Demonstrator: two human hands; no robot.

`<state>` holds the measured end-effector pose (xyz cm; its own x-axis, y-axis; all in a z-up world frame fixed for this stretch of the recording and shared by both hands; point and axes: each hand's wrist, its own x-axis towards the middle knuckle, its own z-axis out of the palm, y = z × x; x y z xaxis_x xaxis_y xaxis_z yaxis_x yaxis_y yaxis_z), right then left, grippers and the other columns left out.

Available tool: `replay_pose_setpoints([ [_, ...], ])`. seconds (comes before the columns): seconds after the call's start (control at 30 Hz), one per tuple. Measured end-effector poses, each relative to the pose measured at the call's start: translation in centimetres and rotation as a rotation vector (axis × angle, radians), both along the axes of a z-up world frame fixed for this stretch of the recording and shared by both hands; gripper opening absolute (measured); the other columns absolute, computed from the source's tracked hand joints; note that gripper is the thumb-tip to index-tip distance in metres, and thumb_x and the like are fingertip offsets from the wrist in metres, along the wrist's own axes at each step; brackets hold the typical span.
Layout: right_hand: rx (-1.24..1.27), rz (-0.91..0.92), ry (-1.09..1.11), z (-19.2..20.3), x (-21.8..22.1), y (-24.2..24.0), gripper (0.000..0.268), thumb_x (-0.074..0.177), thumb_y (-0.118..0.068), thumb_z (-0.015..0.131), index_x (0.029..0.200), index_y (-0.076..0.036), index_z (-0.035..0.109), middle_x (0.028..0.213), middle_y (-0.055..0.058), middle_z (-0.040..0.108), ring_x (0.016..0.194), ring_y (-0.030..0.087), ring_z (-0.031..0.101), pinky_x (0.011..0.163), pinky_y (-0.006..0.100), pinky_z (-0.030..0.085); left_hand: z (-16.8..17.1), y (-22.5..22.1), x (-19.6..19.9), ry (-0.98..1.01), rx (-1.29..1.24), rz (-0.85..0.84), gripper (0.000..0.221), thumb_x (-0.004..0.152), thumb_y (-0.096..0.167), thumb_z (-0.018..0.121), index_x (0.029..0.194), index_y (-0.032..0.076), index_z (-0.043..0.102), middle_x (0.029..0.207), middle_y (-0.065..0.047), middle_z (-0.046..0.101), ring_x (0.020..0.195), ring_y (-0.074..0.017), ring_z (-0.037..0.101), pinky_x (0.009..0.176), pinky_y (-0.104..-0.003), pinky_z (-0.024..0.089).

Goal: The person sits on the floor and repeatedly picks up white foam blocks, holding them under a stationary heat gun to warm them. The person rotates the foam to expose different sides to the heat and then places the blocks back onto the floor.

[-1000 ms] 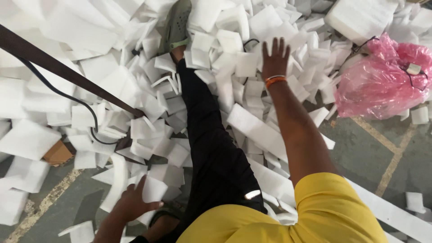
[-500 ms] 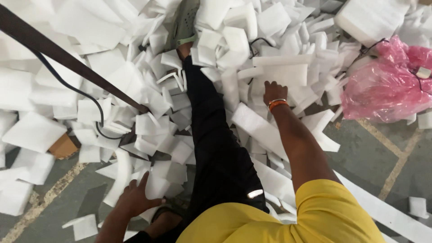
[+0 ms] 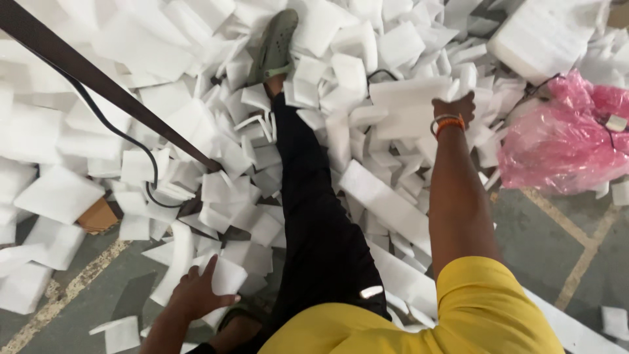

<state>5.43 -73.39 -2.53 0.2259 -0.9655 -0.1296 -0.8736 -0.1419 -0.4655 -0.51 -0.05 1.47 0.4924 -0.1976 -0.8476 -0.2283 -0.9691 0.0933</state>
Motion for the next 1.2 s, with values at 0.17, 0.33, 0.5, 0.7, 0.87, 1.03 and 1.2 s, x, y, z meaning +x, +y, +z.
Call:
replay_pose_setpoints([
  [0.17, 0.138, 0.289, 0.042, -2.8, -1.1, 1.7, 0.122, 0.072, -0.050, 0.094, 0.159, -0.004, 0.023, 0.150, 0.027, 0.048, 0.135, 0.040, 0.051, 0.109, 0.046, 0.045, 0.7, -0.3, 0.2, 0.071, 0.036, 0.040, 0.134, 0.065, 0.072, 0.083, 0.165, 0.028, 0.006, 0.158, -0.019, 0.034, 0.141, -0.0431, 0.045, 0.115, -0.050, 0.044],
  [0.33, 0.138, 0.158, -0.134, -6.7, -4.6, 5.5, 0.095, 0.074, -0.048, 0.094, 0.146, -0.001, 0.053, 0.137, 0.026, 0.065, 0.126, 0.039, 0.064, 0.106, 0.042, 0.051, 0.8, -1.0, 0.3, 0.041, -0.005, 0.016, 0.132, 0.065, 0.070, 0.084, 0.165, 0.026, 0.011, 0.155, -0.022, 0.038, 0.140, -0.0430, 0.047, 0.115, -0.047, 0.045],
  [0.5, -0.016, 0.343, -0.497, -6.3, -5.8, 9.6, 0.078, 0.070, -0.027, 0.095, 0.127, 0.002, 0.052, 0.123, 0.024, 0.066, 0.111, 0.040, 0.066, 0.094, 0.044, 0.054, 0.3, -1.6, 0.5, 0.037, 0.031, -0.027, 0.131, 0.066, 0.071, 0.083, 0.165, 0.028, 0.009, 0.158, -0.023, 0.032, 0.140, -0.0455, 0.044, 0.116, -0.046, 0.043],
  [0.7, -0.395, 0.749, -0.459, -0.5, -5.3, 19.0, 0.054, 0.079, -0.007, 0.079, 0.130, -0.008, 0.063, 0.127, 0.019, 0.065, 0.113, 0.043, 0.065, 0.094, 0.046, 0.055, 0.4, -1.5, -0.4, -0.025, 0.017, -0.054, 0.129, 0.066, 0.072, 0.081, 0.165, 0.028, 0.011, 0.157, -0.025, 0.033, 0.140, -0.0454, 0.044, 0.115, -0.048, 0.043],
  [0.87, -0.631, 0.832, -0.668, 6.2, -6.6, 24.4, 0.050, 0.081, 0.003, 0.072, 0.129, -0.002, 0.058, 0.129, 0.022, 0.063, 0.118, 0.043, 0.062, 0.102, 0.048, 0.053, 0.8, -1.2, -1.1, -0.045, 0.014, -0.039, 0.128, 0.067, 0.072, 0.078, 0.166, 0.027, 0.011, 0.158, -0.023, 0.034, 0.139, -0.0425, 0.046, 0.112, -0.050, 0.046],
  [1.03, 0.436, 0.499, -1.010, 6.3, -4.5, 23.3, 0.041, 0.090, -0.007, 0.070, 0.128, 0.004, 0.058, 0.122, 0.017, 0.067, 0.107, 0.030, 0.065, 0.095, 0.040, 0.057, 1.1, -1.0, -0.8, -0.036, 0.029, -0.071, 0.130, 0.068, 0.077, 0.077, 0.166, 0.027, 0.008, 0.160, -0.024, 0.030, 0.141, -0.0441, 0.043, 0.113, -0.052, 0.044],
  [1.2, 0.408, 0.613, -0.203, -2.1, -1.2, 20.4, 0.047, 0.084, -0.027, 0.077, 0.115, 0.007, 0.067, 0.110, 0.023, 0.073, 0.097, 0.037, 0.069, 0.084, 0.045, 0.055, 1.2, -0.7, 0.1, -0.081, -0.002, -0.067, 0.136, 0.066, 0.083, 0.077, 0.166, 0.023, 0.007, 0.159, -0.028, 0.030, 0.141, -0.0459, 0.042, 0.114, -0.051, 0.042],
])
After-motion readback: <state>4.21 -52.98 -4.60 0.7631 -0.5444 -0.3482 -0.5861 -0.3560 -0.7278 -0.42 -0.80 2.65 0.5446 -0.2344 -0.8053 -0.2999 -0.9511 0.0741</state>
